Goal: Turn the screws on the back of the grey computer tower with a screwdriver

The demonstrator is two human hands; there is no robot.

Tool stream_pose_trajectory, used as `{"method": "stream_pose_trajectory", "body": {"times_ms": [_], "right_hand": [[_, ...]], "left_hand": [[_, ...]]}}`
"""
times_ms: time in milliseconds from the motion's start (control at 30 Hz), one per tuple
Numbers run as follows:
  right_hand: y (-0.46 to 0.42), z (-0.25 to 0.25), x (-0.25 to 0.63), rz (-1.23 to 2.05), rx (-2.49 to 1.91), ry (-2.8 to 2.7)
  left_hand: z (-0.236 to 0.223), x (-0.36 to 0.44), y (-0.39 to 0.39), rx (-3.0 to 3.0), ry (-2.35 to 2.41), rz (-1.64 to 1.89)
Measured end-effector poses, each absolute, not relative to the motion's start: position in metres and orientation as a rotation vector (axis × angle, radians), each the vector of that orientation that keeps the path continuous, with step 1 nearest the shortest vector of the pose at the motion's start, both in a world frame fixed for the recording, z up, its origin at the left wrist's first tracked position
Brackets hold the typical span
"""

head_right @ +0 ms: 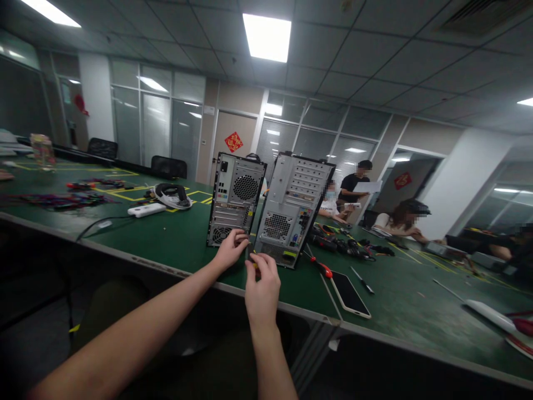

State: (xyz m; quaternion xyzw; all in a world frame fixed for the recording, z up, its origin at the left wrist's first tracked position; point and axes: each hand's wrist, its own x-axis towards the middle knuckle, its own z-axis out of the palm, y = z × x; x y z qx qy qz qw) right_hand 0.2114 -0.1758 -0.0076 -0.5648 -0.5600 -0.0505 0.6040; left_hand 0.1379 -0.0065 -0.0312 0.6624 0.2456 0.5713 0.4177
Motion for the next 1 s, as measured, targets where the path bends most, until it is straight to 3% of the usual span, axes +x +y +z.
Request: {"method": "stream_pose_trajectory", "body": {"times_ms": [367,667,1000], "right_hand": [[-0.1714,-0.0125,0.2146,0.045,-1.341,-1.195],[-0.1729,-0.0057,0.2104,-0.197,-1.281,-1.287],[-0.1723,-0.0114,0.2119,-0.021,-1.32,-1.237]], "left_hand": [[-0.0327,0.1396,-0.0044,1.662,0.627,1.436],[-0.0301,0.1377,-0.0069,1.671,0.635,1.435],[-0.0315,0.1369,-0.0062,1.675,0.621,1.436]]}}
